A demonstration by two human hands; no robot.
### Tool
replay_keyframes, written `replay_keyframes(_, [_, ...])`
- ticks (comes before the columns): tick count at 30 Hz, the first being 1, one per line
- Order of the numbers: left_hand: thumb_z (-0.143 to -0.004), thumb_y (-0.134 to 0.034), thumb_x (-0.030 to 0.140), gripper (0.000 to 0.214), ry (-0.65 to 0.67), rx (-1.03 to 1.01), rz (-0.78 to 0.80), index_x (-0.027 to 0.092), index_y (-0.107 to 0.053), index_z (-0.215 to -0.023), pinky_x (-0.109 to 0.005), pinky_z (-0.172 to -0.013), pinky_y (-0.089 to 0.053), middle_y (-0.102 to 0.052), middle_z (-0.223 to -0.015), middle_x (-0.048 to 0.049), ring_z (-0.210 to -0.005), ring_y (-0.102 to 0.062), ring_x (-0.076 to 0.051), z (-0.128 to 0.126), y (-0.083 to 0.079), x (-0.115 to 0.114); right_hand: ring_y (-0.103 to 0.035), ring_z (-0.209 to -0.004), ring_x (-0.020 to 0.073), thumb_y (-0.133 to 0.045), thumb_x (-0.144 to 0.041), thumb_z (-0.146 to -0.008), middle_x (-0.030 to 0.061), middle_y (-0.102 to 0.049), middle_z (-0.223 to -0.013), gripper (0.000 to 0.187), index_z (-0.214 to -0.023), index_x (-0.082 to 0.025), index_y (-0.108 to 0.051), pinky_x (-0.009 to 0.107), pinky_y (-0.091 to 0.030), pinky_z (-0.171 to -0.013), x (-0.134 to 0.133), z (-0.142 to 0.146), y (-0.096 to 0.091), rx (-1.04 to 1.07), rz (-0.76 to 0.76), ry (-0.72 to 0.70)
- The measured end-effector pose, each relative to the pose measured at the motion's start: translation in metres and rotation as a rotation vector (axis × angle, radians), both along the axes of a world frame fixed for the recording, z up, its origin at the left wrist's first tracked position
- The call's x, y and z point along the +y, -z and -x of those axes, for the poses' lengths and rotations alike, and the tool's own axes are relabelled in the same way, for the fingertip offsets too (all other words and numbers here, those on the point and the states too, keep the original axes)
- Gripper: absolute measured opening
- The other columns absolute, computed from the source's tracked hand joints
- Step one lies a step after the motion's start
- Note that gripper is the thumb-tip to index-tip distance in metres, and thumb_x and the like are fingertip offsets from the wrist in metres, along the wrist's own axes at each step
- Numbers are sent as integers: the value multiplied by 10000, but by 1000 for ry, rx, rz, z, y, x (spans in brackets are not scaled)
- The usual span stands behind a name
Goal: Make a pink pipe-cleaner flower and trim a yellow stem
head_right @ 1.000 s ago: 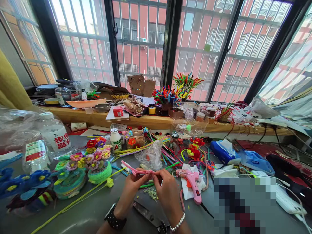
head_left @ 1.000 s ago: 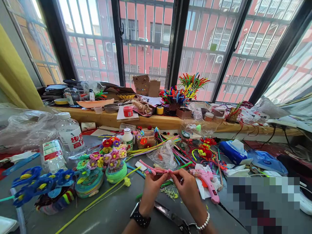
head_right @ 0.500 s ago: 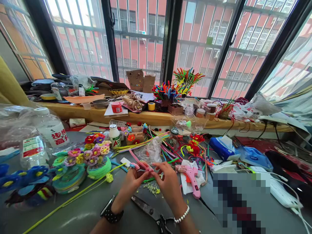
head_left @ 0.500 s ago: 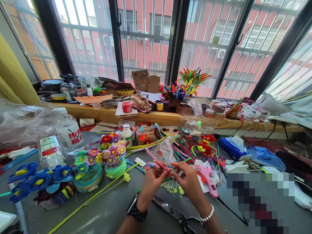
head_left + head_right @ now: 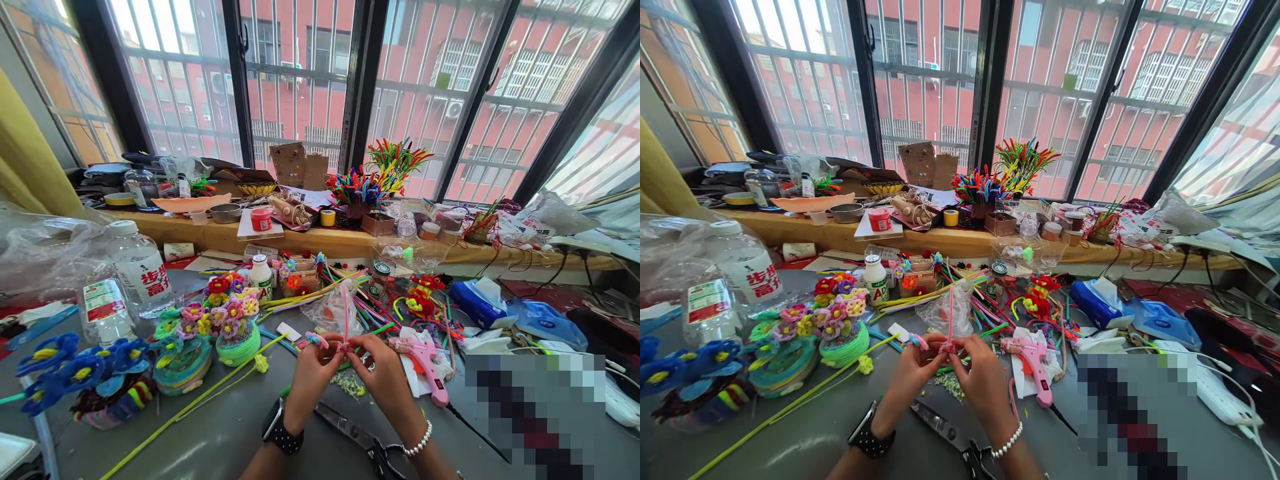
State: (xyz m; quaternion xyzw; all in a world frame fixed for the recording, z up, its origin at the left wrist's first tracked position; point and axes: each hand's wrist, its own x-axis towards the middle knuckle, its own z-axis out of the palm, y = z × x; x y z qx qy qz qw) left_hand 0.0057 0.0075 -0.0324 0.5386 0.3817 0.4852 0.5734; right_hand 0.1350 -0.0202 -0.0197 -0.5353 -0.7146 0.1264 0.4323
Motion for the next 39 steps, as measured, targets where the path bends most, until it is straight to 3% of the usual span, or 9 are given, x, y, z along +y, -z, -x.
replay_keyframes(6, [-637, -582, 288, 243, -17, 47, -72, 180, -418, -780, -295, -600, -497, -567, -663, 4, -610, -608, -164, -1, 7, 0, -563, -660, 164, -447, -228, -790, 37, -586, -693, 145, -733, -182, -573, 250, -438, -586, 0, 0, 4, -204, -58, 44])
replay_keyframes(15, [-562, -651, 301, 326, 3, -29, 21, 181, -420, -759, -317, -627, -497, -602, -620, 8, -623, -613, -181, 0, 12, 4, -570, -626, 153, -431, -277, -809, 21, -606, -671, 202, -729, -201, -599, 231, -430, -547, 2, -11, -1, -231, -70, -32])
replay_keyframes(20, [-574, -645, 273, 306, 14, -19, 5, 188, -405, -744, -301, -632, -494, -593, -582, 25, -606, -610, -169, 0, 13, 4, -561, -624, 160, -389, -281, -827, 36, -599, -670, 240, -723, -188, -586, 241, -419, -552, 1, -8, 3, -319, -102, 24])
replay_keyframes(29, [-611, -587, 234, 206, -244, 137, -117, 195, -399, -685, -268, -553, -484, -533, -555, 37, -551, -589, -155, -7, 7, -3, -505, -537, 164, -316, -228, -844, 49, -524, -566, 314, -619, -161, -525, 256, -363, -499, -1, 13, 15, -466, -282, 230])
replay_keyframes(32, [-632, -569, 229, 209, -211, 127, -128, 200, -383, -723, -281, -575, -491, -557, -604, 22, -589, -601, -164, -5, 4, -2, -519, -580, 163, -361, -219, -828, 43, -536, -599, 242, -671, -164, -537, 255, -389, -537, 0, 10, 12, -376, -243, 182])
replay_keyframes(36, [-674, -524, 204, 221, -184, 229, -239, 191, -422, -870, -288, -593, -492, -595, -732, -23, -662, -600, -171, 0, 1, -2, -533, -756, 181, -423, -220, -806, 67, -567, -795, 164, -909, -175, -542, 275, -417, -653, 0, 3, 7, -317, -202, 115])
replay_keyframes(39, [-689, -515, 202, 256, -170, 272, -296, 187, -435, -932, -304, -646, -485, -597, -791, -38, -714, -594, -176, 1, 0, -5, -535, -728, 173, -405, -218, -817, 55, -563, -760, 175, -860, -190, -572, 276, -421, -644, 0, 1, 7, -327, -215, 102])
